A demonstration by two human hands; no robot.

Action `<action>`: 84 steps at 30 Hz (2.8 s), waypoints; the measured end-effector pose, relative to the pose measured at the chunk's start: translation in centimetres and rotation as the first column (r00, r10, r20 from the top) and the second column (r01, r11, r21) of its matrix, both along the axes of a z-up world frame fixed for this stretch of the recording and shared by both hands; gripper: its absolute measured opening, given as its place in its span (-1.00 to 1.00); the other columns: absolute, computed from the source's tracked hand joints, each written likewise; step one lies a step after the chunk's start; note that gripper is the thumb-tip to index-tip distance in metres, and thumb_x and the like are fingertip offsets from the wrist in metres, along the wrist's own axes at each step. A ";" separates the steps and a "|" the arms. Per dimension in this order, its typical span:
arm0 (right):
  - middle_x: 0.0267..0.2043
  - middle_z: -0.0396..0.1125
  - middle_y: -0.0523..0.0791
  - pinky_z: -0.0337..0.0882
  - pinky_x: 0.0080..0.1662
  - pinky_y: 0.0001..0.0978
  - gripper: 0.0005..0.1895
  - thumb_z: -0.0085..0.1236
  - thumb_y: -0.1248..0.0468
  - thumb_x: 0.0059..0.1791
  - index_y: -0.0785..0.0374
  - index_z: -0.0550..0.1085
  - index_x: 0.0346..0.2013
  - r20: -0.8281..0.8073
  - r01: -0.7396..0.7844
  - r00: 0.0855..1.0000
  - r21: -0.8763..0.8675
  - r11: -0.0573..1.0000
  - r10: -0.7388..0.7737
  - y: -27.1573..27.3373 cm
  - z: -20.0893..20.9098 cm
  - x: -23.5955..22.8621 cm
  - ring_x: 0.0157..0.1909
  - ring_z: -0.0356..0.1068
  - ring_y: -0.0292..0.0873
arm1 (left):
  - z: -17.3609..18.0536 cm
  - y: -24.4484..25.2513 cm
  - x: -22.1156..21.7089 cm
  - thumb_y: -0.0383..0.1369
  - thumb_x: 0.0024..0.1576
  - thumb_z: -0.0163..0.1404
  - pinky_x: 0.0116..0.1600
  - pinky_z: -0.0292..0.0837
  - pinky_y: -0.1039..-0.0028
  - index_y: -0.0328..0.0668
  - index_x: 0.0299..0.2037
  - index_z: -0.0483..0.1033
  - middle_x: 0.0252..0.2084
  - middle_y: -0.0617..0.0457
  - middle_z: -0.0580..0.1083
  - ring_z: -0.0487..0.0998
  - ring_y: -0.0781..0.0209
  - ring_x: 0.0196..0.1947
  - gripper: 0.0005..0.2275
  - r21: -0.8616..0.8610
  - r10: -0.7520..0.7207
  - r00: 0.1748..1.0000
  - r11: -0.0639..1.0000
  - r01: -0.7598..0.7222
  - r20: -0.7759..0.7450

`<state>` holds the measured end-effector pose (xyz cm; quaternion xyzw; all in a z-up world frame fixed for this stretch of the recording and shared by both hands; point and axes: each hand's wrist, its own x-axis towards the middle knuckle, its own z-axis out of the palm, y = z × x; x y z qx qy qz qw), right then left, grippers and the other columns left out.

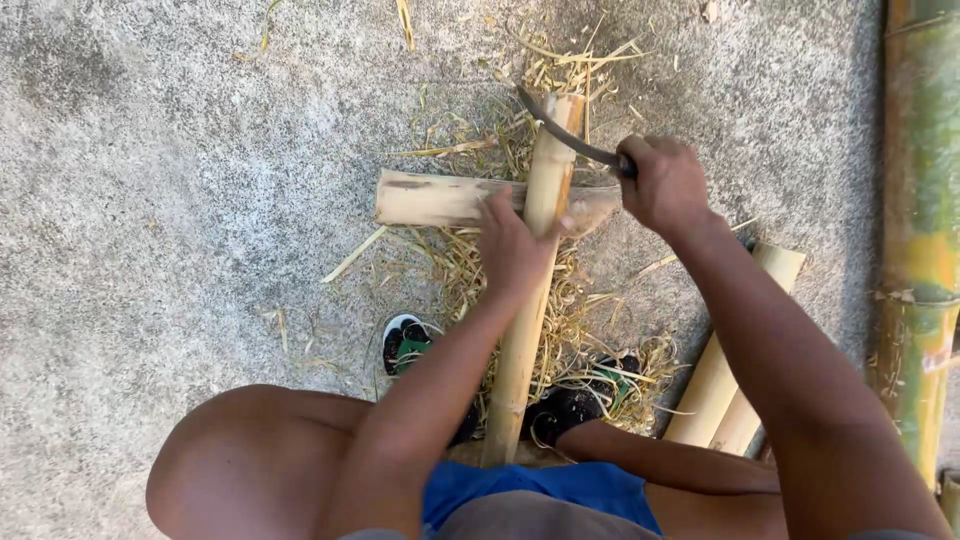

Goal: Shaving and cleaning the nodes and outer surface of bamboo stalks using a curved blade.

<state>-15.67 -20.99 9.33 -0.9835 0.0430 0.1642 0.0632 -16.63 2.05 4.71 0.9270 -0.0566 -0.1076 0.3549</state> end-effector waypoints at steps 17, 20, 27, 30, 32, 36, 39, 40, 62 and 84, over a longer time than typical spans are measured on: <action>-0.40 0.23 -0.24 0.23 0.27 -0.16 -0.71 0.13 0.28 0.24 0.00 0.41 -0.38 0.214 -0.293 0.914 -0.239 0.926 0.345 -8.0 -8.4 4.7 -0.14 0.22 -0.23 | 3.8 -1.5 0.1 -0.22 -0.01 0.27 -0.21 0.64 0.24 -0.29 0.28 0.04 -0.03 -0.28 0.50 0.65 -0.07 -0.27 -0.25 -0.018 0.068 0.744 0.994 -0.107 -0.665; -0.42 0.23 -0.25 0.25 0.24 -0.15 -0.74 0.15 0.28 0.13 -0.03 0.41 -0.44 0.180 -0.314 0.912 -0.275 0.909 0.370 -5.4 -5.8 6.0 -0.16 0.24 -0.24 | 3.9 -1.6 0.4 -0.21 -0.02 0.28 -0.18 0.63 0.22 -0.25 0.28 0.06 -0.04 -0.27 0.51 0.65 -0.08 -0.24 -0.25 0.007 0.083 0.748 0.995 -0.104 -0.658; -0.36 0.26 -0.25 0.19 0.02 -0.17 -0.74 0.02 0.38 0.16 0.04 0.40 -0.40 0.380 0.013 0.924 -0.142 0.990 0.042 -13.8 -10.7 3.8 -0.10 0.24 -0.17 | 3.9 -1.4 0.2 -0.17 0.01 0.25 -0.17 0.59 0.15 -0.20 0.27 0.08 -0.02 -0.25 0.51 0.64 -0.14 -0.21 -0.29 0.015 0.091 0.771 0.994 -0.105 -0.630; -0.35 0.30 -0.25 0.24 0.20 -0.15 -0.76 0.04 0.36 0.21 0.06 0.44 -0.33 0.421 -0.284 0.863 -0.052 0.958 0.279 -8.4 -6.8 3.4 -0.09 0.28 -0.24 | 3.7 -1.7 0.4 -0.15 0.02 0.22 -0.17 0.64 0.18 -0.22 0.28 0.07 -0.02 -0.26 0.51 0.67 -0.13 -0.23 -0.29 0.043 0.085 0.728 0.996 -0.076 -0.680; -0.44 0.27 -0.22 0.27 0.20 -0.15 -0.72 0.09 0.32 0.19 0.01 0.43 -0.42 0.271 -0.386 0.867 -0.165 0.908 0.418 -4.2 -4.2 3.9 -0.20 0.24 -0.20 | 3.8 -1.3 -0.2 -0.17 0.00 0.25 -0.19 0.61 0.16 -0.22 0.27 0.07 -0.04 -0.27 0.52 0.65 -0.15 -0.25 -0.28 0.040 0.094 0.749 0.995 -0.089 -0.655; -0.46 0.25 -0.09 0.33 -0.27 -0.09 -0.60 -0.15 0.44 0.29 -0.16 0.57 -0.01 -0.014 0.115 0.993 -0.062 0.991 -0.116 -8.5 -6.3 7.1 -0.46 0.23 -0.06 | 3.4 -1.3 0.2 -0.18 -0.02 0.28 -0.24 0.59 0.16 -0.25 0.24 0.08 -0.09 -0.29 0.52 0.63 -0.14 -0.30 -0.27 0.030 0.088 0.775 0.996 -0.088 -0.626; -0.30 0.26 -0.16 0.26 -0.09 -0.13 -0.75 -0.05 0.42 0.25 0.02 0.44 -0.24 0.229 0.189 0.953 0.054 0.980 -0.197 -12.5 -8.5 5.2 -0.25 0.17 -0.10 | 3.0 -1.4 -0.1 -0.21 0.03 0.23 -0.30 0.65 0.25 -0.27 0.26 0.08 -0.07 -0.29 0.52 0.67 -0.08 -0.33 -0.31 -0.030 0.069 0.784 0.993 -0.110 -0.616; -0.30 0.26 -0.16 0.26 -0.09 -0.13 -0.75 -0.05 0.42 0.25 0.02 0.44 -0.24 0.219 0.180 0.958 0.053 0.982 -0.187 -10.1 -7.0 5.7 -0.25 0.17 -0.10 | 3.6 -1.6 0.6 -0.21 0.03 0.23 -0.30 0.65 0.25 -0.27 0.26 0.08 -0.07 -0.29 0.52 0.67 -0.08 -0.33 -0.31 -0.028 0.077 0.777 0.992 -0.121 -0.624; -0.28 0.42 -0.27 0.31 0.07 -0.21 -0.78 0.13 0.39 0.05 -0.06 0.58 -0.20 0.152 -0.297 0.920 -0.336 0.894 0.362 -13.5 -1.9 7.1 -0.23 0.34 -0.29 | 3.8 -1.8 -0.5 -0.24 0.01 0.26 -0.30 0.65 0.27 -0.32 0.26 0.06 0.04 -0.34 0.43 0.62 -0.09 -0.22 -0.28 0.016 0.076 0.754 0.996 -0.086 -0.653; -0.37 0.41 -0.32 0.20 0.10 -0.39 -0.67 -0.04 0.23 0.21 -0.18 0.57 -0.36 -0.262 -0.596 0.801 -0.430 0.678 0.538 -6.2 3.3 8.2 -0.28 0.32 -0.31 | 2.3 -2.7 -1.7 -0.24 0.04 0.24 -0.21 0.64 0.21 -0.31 0.33 -0.03 0.06 -0.36 0.38 0.58 -0.17 -0.12 -0.23 0.063 0.055 0.861 0.998 -0.027 -0.506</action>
